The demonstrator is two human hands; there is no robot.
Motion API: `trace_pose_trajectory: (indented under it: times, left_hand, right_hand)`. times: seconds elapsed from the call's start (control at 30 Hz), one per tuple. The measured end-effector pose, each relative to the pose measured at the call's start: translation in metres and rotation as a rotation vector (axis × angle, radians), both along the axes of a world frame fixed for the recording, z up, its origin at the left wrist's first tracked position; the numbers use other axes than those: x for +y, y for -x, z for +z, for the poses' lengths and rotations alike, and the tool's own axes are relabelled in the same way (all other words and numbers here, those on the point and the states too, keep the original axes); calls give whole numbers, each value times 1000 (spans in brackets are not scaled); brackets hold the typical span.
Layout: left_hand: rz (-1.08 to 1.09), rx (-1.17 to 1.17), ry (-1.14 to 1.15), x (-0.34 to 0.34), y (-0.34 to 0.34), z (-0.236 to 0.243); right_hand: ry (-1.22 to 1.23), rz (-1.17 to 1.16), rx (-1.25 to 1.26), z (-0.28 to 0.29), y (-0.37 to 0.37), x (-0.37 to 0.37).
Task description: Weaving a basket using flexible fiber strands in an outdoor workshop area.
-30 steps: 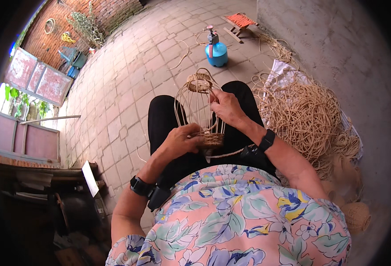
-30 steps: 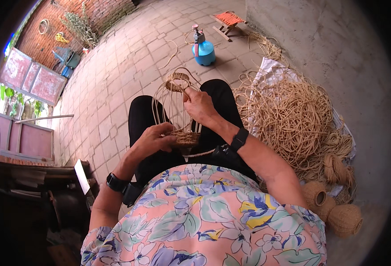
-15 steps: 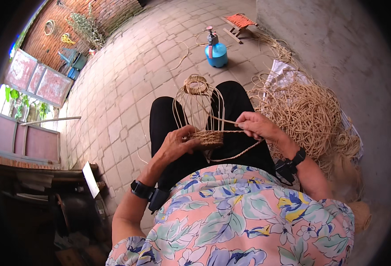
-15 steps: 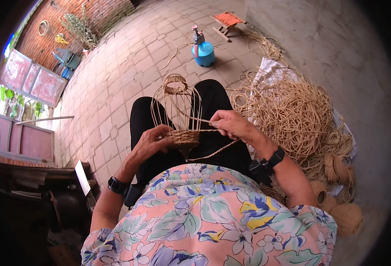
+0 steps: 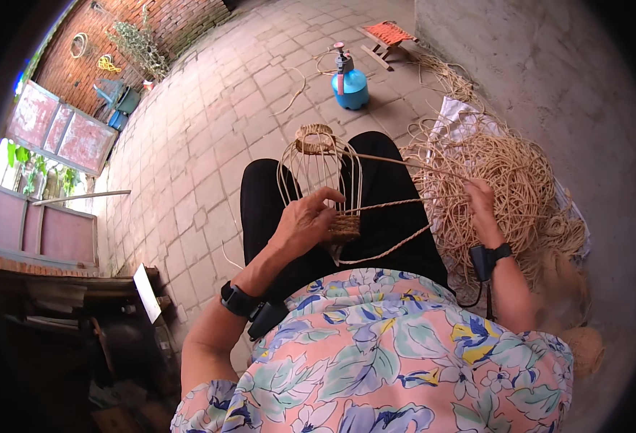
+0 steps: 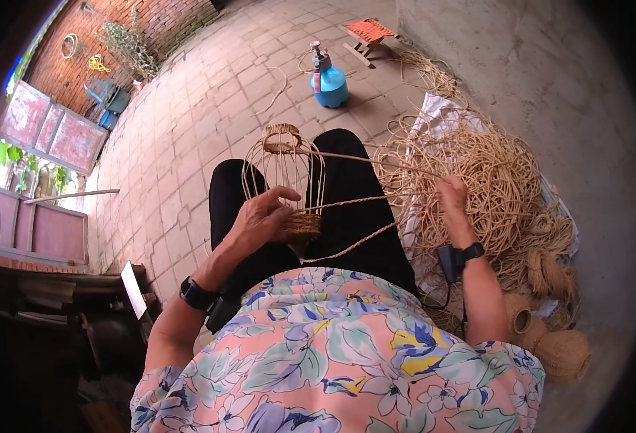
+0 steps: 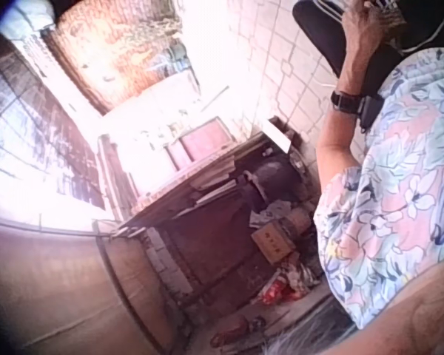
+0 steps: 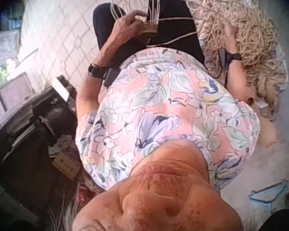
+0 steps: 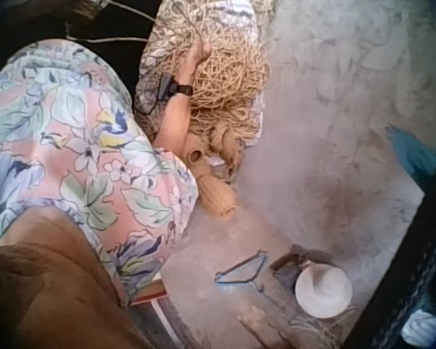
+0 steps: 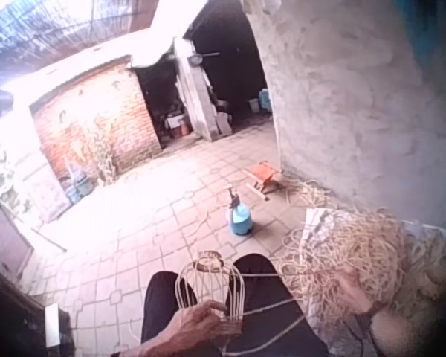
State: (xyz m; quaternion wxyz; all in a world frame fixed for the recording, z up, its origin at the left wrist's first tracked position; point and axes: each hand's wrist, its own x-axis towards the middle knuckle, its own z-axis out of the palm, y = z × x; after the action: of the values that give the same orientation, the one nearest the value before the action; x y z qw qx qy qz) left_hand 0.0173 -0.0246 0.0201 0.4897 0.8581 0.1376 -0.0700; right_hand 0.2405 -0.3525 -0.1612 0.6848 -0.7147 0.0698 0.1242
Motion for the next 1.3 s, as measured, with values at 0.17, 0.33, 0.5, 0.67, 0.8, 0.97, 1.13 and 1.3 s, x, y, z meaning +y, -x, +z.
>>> trace_pose_trajectory:
  times: [0.17,0.33,0.5,0.67,0.8,0.97,1.13,1.3]
  left_hand:
    - [167,-29,275,32,4,-22]
    - [183,-36,88,22,14,-16]
    - [53,-470,-634,8,4,6]
    - [-118,-353,-521,0,-14,-10]
    - [-36,-207,-482,0,-21,-12]
    - [125,-68,-456,0,-27,-14]
    - [299,-106,-67,22,-15,-35]
    - [253,-137,-168,20,-9,-30]
  right_hand:
    - [189,-340,294,-97,-43,-196]
    - [771,74,36,-15,-33,-158]
    - [85,581,-32,108,37,15]
    - [-542,936,588,109,90,110]
    - [-888,664,448,91,78,148]
    - [-695,619,208,104,55,194]
    - [-85,754,-365,119,51,231]
    - [370,777,-834,124,68,248]
